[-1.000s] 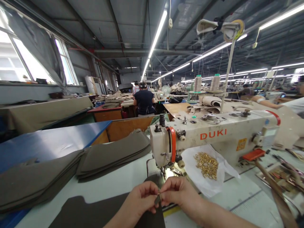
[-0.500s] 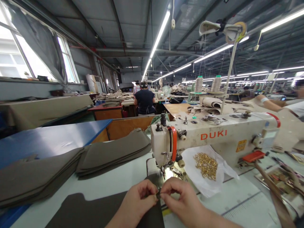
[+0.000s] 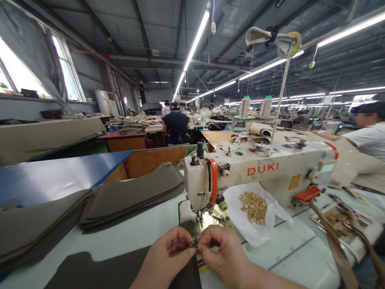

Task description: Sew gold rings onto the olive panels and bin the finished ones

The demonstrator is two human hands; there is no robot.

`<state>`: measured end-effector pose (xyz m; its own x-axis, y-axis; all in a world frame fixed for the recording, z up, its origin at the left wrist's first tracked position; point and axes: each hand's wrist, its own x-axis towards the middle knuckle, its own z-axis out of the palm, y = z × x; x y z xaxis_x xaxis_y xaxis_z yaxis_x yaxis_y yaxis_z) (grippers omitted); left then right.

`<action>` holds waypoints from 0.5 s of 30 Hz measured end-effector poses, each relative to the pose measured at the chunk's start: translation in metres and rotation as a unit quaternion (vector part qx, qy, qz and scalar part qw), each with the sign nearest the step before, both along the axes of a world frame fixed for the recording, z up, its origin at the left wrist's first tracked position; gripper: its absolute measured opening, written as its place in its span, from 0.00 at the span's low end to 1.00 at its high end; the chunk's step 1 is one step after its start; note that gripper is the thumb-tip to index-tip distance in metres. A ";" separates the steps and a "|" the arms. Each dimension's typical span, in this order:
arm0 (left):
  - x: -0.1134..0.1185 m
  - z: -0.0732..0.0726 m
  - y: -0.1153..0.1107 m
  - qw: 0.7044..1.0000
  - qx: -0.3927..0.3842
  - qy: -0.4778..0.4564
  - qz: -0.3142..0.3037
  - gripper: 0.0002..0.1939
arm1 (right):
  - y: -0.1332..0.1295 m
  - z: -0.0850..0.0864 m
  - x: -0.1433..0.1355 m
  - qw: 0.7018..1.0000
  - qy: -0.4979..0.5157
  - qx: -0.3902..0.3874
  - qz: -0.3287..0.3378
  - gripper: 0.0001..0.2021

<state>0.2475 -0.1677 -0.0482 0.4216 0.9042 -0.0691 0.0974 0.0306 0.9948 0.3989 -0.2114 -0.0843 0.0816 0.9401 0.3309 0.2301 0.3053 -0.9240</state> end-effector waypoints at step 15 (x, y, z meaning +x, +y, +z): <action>-0.006 -0.022 -0.004 0.991 0.124 0.038 0.036 0.04 | -0.003 0.014 0.004 0.996 0.015 -0.081 0.041 0.04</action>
<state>0.2410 -0.1715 -0.0697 0.3571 0.9248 0.1309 0.1787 -0.2052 0.9623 0.4028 -0.2145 -0.0702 0.0100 0.9849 0.1731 0.1821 0.1684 -0.9687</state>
